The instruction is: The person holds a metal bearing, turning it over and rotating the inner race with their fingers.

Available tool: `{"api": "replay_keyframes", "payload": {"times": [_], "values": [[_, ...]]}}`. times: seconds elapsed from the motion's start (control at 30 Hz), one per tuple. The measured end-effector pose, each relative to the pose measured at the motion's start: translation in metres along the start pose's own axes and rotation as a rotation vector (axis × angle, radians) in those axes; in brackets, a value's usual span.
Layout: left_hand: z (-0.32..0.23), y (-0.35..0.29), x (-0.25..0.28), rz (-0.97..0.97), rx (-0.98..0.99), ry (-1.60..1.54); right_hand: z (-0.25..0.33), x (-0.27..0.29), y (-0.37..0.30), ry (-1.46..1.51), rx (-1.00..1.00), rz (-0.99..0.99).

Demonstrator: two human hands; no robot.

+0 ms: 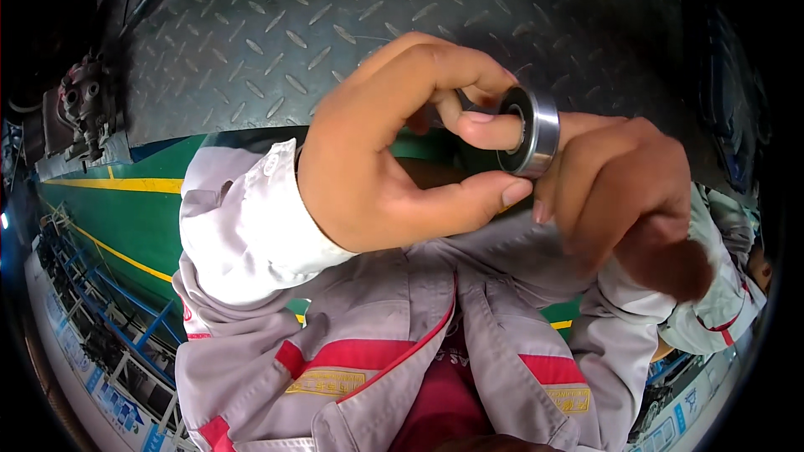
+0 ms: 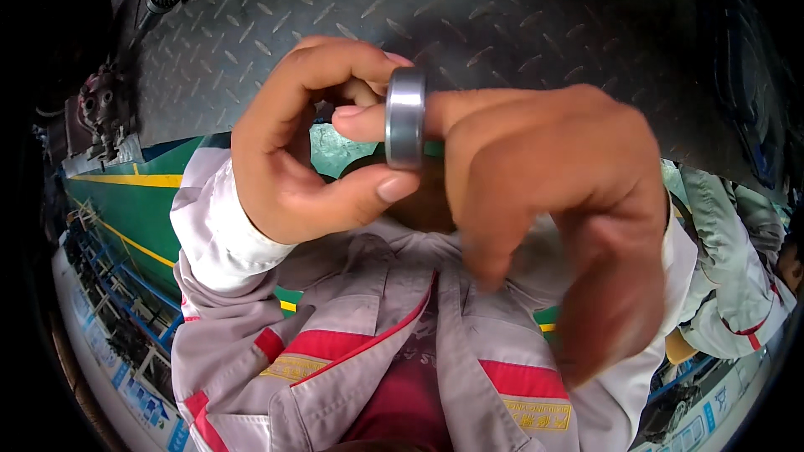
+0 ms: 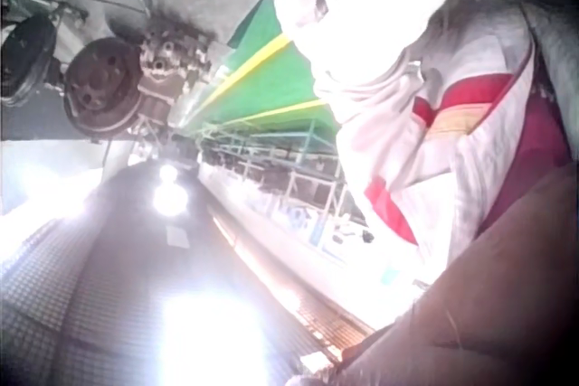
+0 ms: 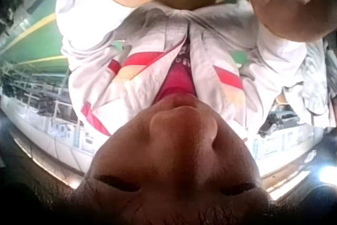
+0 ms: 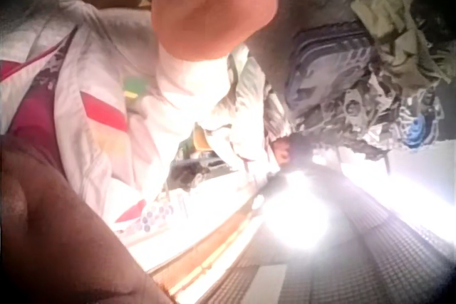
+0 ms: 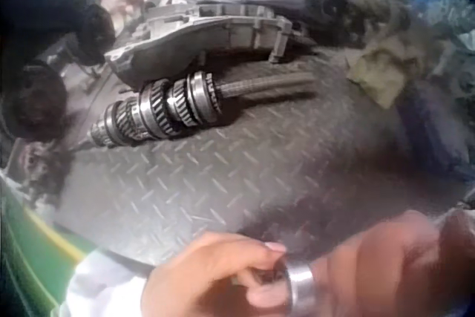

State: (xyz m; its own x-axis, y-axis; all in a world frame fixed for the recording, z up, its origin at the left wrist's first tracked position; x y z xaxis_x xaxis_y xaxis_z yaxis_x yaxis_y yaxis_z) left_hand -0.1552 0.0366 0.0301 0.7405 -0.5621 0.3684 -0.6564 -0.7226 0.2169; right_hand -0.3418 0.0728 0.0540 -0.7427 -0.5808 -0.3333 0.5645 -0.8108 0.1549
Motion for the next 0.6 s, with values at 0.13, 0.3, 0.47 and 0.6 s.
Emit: {"api": "replay_keyframes", "payload": {"times": [0.13, 0.3, 0.47, 0.6], "values": [[0.000, -0.003, 0.000, 0.069, 0.093, -0.093, 0.000, -0.012, 0.007, -0.255, 0.070, 0.214], [0.000, -0.005, 0.001, 0.172, 0.331, -0.263, 0.001, -0.029, 0.007, -0.597, 0.096, 0.277], [0.005, -0.005, -0.003, 0.261, 0.558, -0.383, -0.011, -0.038, 0.002, -0.814, 0.280, 0.164], [0.009, -0.005, -0.007, 0.154, 0.494, -0.329, -0.011, -0.037, 0.002, -0.917, 0.259, 0.130]]}}
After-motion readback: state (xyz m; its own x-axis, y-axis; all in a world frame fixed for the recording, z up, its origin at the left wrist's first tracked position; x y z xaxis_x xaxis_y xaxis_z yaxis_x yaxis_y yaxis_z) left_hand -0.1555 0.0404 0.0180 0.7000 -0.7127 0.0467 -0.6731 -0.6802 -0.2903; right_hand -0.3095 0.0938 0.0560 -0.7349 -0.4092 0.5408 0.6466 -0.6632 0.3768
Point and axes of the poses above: each hand's wrist, its own y-axis towards the middle knuckle, its own x-axis out of the back of the hand, z = x × y, the point moved 5 cm from there along y, towards the middle knuckle, and after that the axes turned 8 degrees about y, right-handed, at the moved point
